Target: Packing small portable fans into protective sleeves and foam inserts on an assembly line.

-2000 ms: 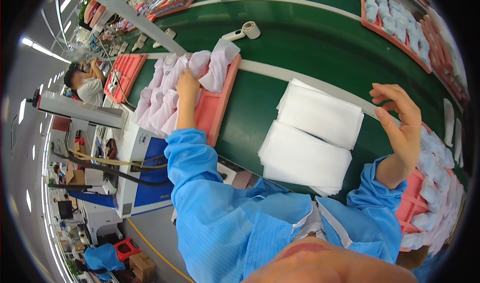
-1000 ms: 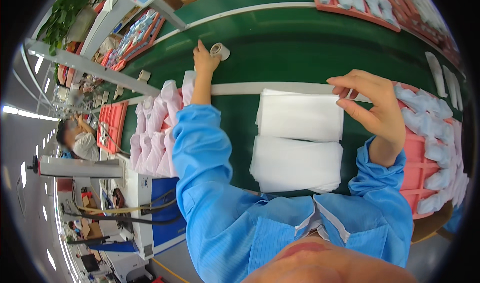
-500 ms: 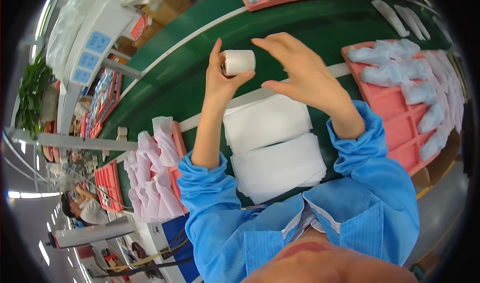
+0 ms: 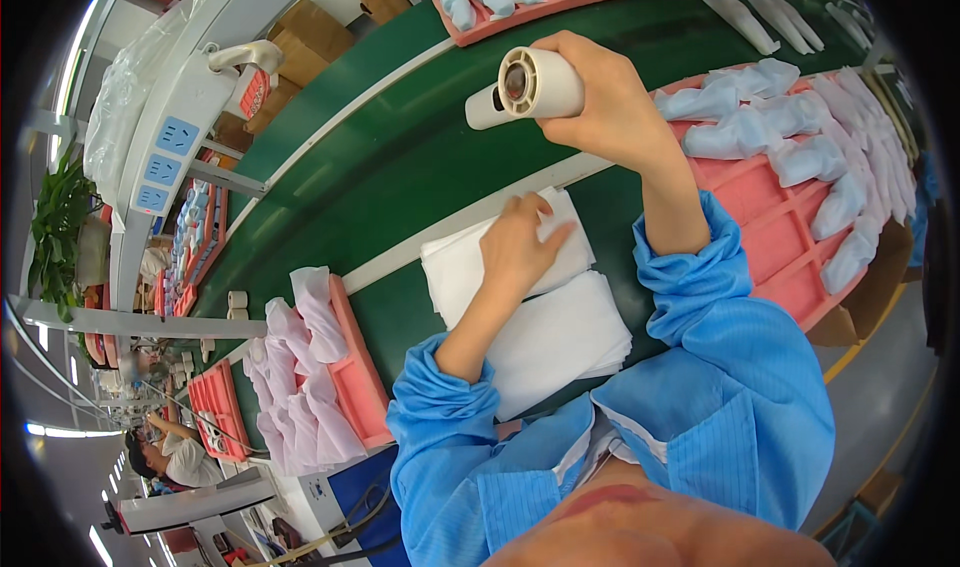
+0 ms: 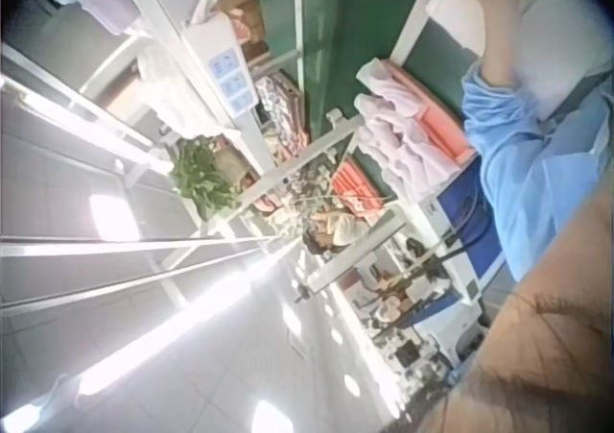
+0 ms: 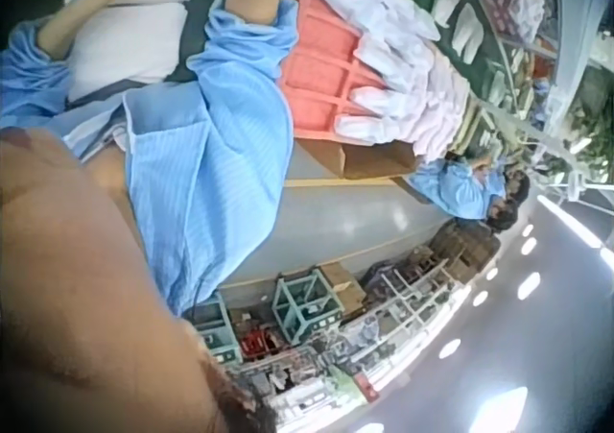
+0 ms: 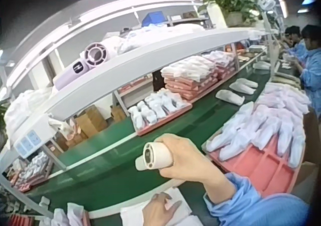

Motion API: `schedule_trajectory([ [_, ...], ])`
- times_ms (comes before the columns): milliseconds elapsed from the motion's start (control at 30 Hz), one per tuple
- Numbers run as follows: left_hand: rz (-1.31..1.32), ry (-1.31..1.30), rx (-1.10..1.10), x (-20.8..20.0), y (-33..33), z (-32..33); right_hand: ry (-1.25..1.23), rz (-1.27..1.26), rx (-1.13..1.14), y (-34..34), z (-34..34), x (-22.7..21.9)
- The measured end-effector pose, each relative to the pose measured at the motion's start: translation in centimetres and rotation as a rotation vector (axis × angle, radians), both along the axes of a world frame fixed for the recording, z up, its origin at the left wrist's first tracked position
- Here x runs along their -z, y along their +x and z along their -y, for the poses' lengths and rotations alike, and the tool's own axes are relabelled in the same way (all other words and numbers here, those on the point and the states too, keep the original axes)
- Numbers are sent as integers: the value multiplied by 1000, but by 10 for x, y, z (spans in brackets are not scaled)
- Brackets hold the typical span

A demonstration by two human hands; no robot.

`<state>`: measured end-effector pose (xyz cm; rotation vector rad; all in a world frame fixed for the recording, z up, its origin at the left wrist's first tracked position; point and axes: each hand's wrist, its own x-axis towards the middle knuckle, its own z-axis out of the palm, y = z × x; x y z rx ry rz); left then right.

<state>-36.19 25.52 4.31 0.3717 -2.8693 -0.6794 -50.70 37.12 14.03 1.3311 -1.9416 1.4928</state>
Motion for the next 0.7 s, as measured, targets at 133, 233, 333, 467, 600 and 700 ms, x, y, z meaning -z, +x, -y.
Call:
schedule_trajectory([
  [133,122,6,-4,38,-4,5,16,82,-12,-2,-4,-1],
  [233,176,67,-22,36,-9,6,19,121,-38,-3,-10,-3],
  [333,7,63,29,49,-6,22,21,118,-81,-4,-11,-4],
  [467,-128,500,79,25,3,68,38,121,-193,-3,-20,-10],
  [600,-364,745,-30,-39,22,72,106,250,-297,3,-41,-23],
  [700,-455,844,-48,-69,35,67,133,184,-378,7,-32,-21],
])
